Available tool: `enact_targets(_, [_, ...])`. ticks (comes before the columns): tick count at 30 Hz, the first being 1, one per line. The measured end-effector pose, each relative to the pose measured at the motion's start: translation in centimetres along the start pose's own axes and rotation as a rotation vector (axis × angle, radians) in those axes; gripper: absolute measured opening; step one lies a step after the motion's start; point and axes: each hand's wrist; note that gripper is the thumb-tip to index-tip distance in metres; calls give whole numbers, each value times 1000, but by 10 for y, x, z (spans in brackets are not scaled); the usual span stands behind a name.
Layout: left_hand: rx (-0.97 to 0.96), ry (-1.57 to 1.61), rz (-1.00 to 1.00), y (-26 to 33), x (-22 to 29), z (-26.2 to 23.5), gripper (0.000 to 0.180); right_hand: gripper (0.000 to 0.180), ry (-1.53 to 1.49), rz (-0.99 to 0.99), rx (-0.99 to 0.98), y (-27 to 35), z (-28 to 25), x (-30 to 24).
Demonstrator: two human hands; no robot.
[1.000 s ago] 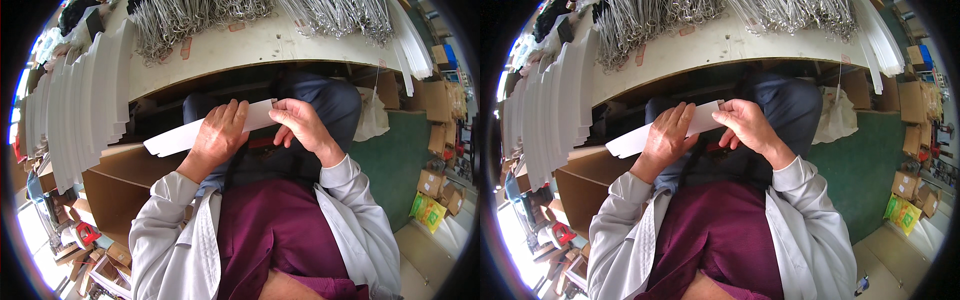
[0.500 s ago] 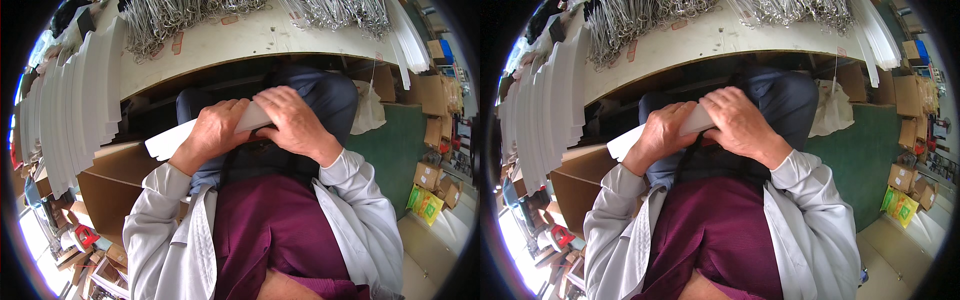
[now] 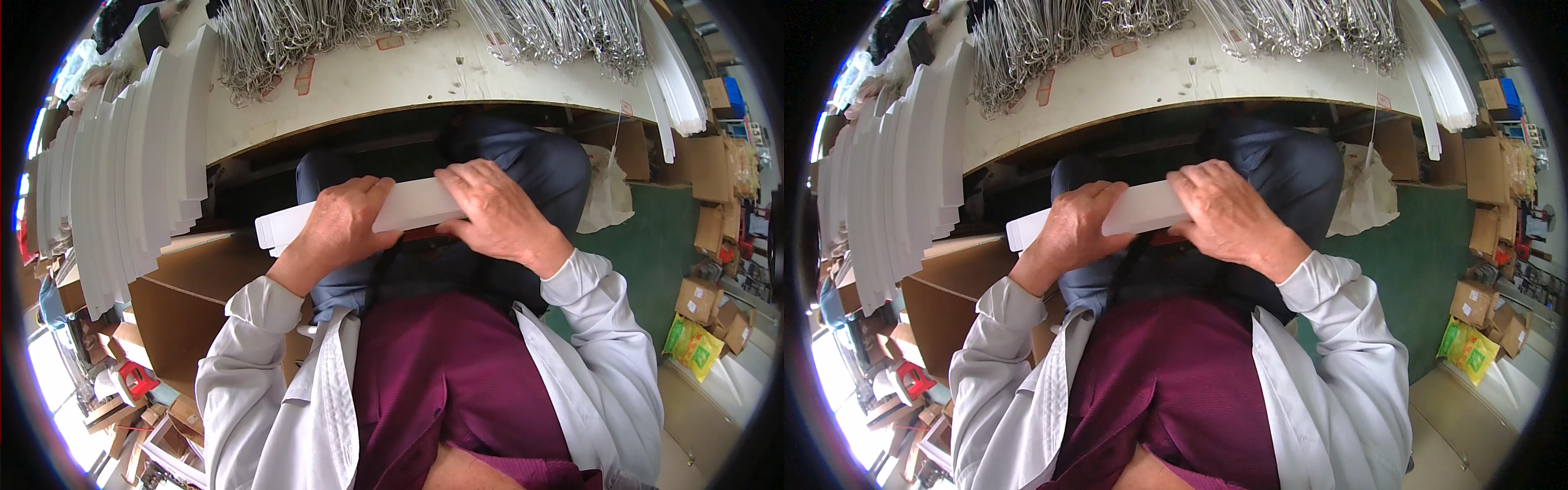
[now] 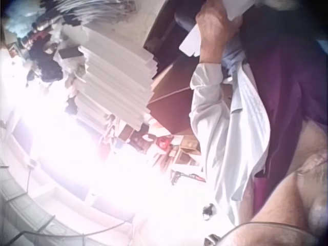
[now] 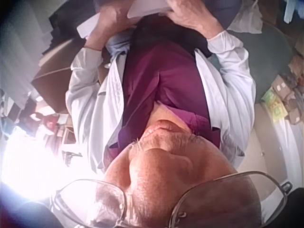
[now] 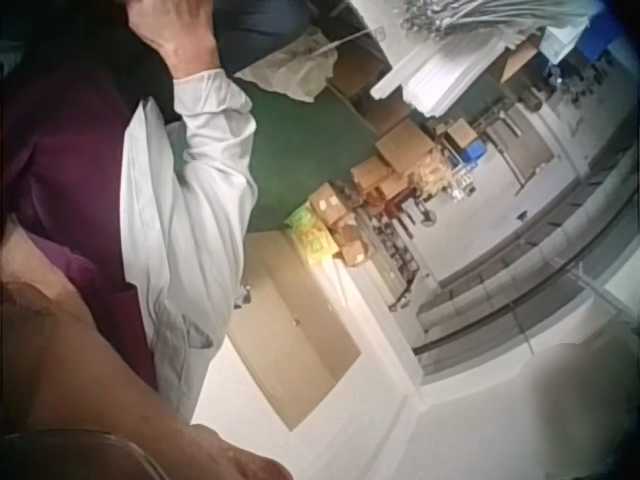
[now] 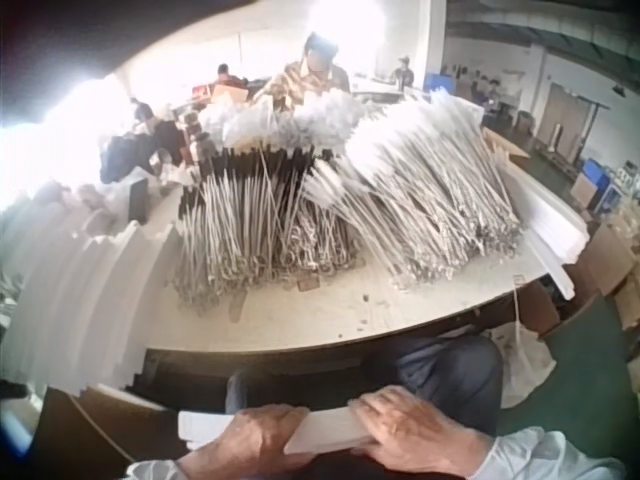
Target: Assemble a cardboard box and place a bundle of wire brushes inside it.
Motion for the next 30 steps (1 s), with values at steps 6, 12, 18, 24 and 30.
enact_targets(6, [13, 38, 71, -11, 11, 8, 65, 66, -33, -77, -33, -10, 10, -6])
enact_targets(12, [83, -124, 48, -10, 4, -28, 69, 61, 81, -136, 39, -19, -5, 7])
enact_targets(18, [149, -250, 92, -44, -13, -47, 61, 54, 170, -196, 139, -61, -13, 27])
enact_targets(24, [287, -293, 133, -85, -39, -49, 53, 51, 193, -187, 265, -103, -11, 52])
enact_targets(30, [373, -343, 123, -88, -53, -29, 46, 53, 180, -127, 251, -111, 7, 64])
Point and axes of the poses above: each hand's wrist, its own y-axis away from the middle knuckle, its own z-axis out of the palm, x = y × z, and after that the axes turned 11 degrees about x, right-handed
